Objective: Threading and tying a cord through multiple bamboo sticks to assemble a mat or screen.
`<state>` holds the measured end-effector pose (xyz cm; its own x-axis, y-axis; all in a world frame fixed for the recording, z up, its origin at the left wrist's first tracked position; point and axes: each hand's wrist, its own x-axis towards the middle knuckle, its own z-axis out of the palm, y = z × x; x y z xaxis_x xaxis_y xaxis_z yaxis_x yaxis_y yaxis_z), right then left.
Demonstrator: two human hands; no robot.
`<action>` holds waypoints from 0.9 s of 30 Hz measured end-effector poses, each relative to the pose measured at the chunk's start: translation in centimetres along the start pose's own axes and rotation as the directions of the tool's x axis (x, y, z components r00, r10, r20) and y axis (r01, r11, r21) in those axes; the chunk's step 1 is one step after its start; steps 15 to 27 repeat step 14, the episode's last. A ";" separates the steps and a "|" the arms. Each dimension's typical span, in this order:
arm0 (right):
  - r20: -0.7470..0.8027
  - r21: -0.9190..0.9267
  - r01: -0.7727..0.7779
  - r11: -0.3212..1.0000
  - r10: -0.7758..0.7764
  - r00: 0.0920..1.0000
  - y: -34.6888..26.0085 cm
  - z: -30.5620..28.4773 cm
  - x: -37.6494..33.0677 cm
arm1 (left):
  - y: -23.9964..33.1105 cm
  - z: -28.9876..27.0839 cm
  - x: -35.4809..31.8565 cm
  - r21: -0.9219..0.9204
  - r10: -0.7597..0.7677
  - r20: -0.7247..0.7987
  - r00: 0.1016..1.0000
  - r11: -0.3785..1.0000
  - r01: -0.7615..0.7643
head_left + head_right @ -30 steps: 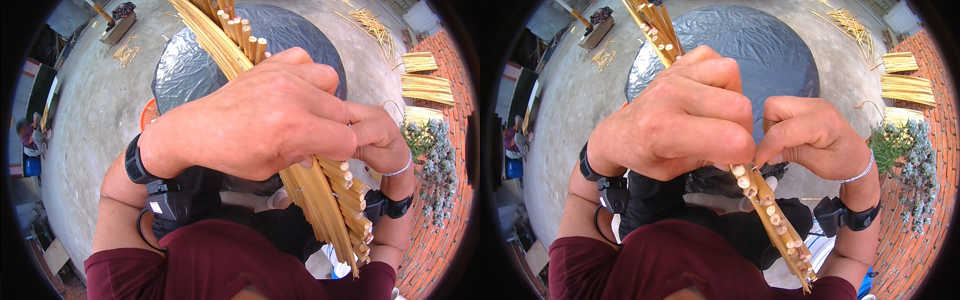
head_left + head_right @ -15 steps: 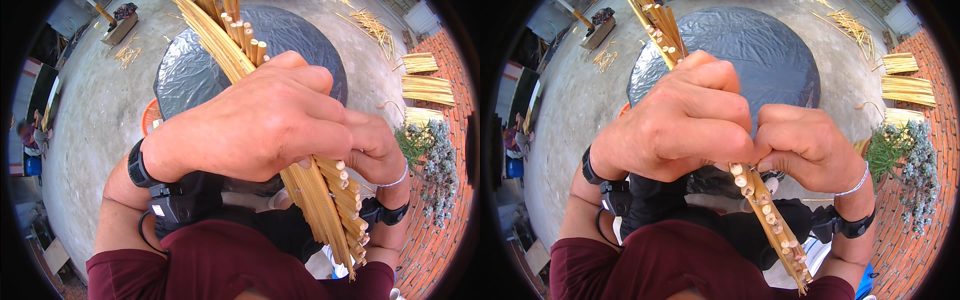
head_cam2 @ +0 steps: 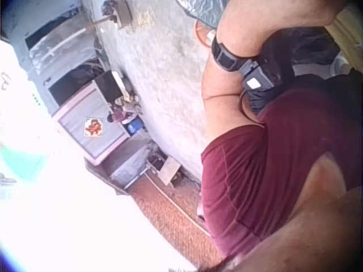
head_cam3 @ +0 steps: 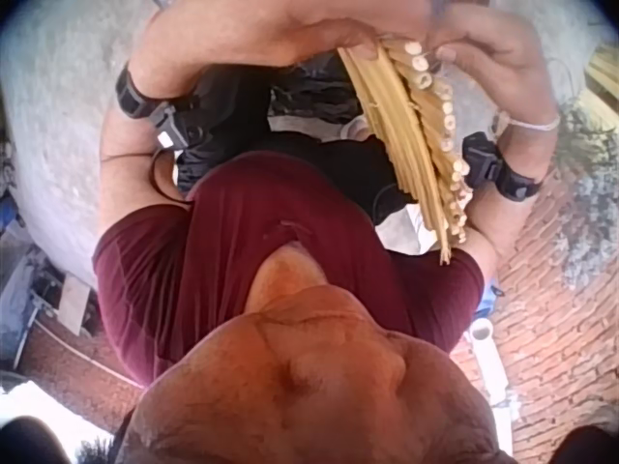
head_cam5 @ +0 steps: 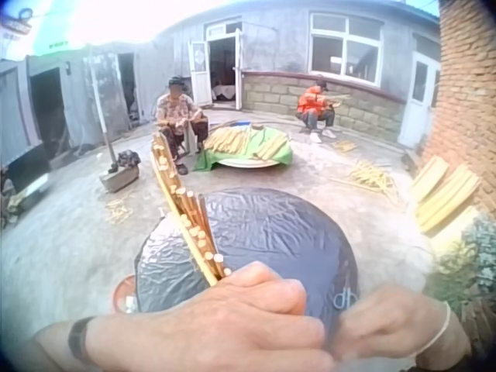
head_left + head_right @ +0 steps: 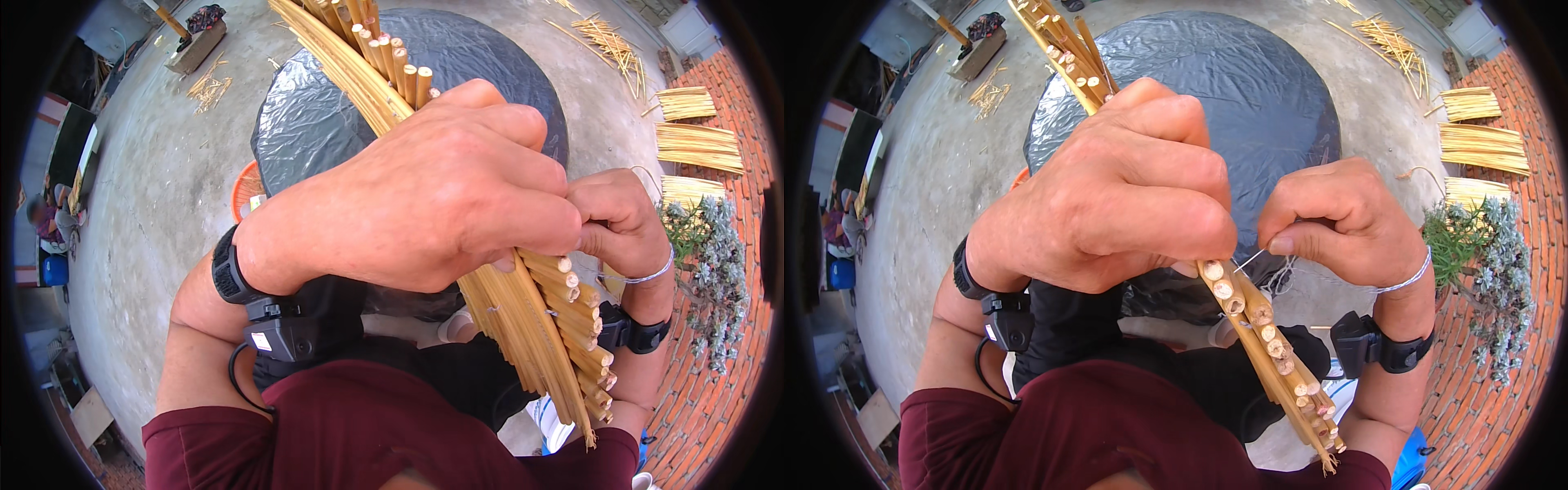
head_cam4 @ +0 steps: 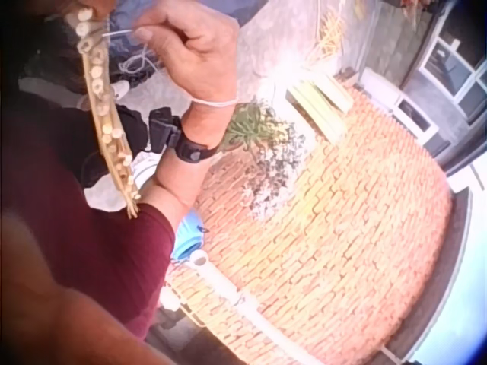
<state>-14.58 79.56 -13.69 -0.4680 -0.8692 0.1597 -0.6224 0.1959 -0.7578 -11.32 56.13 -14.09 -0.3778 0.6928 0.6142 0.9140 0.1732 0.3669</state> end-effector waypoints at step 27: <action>-0.085 -0.169 0.060 0.984 -0.075 0.994 -0.1 1.2 -0.5 | 0.2 0.2 0.1 0.008 -0.024 0.020 1.000 1.000 0.024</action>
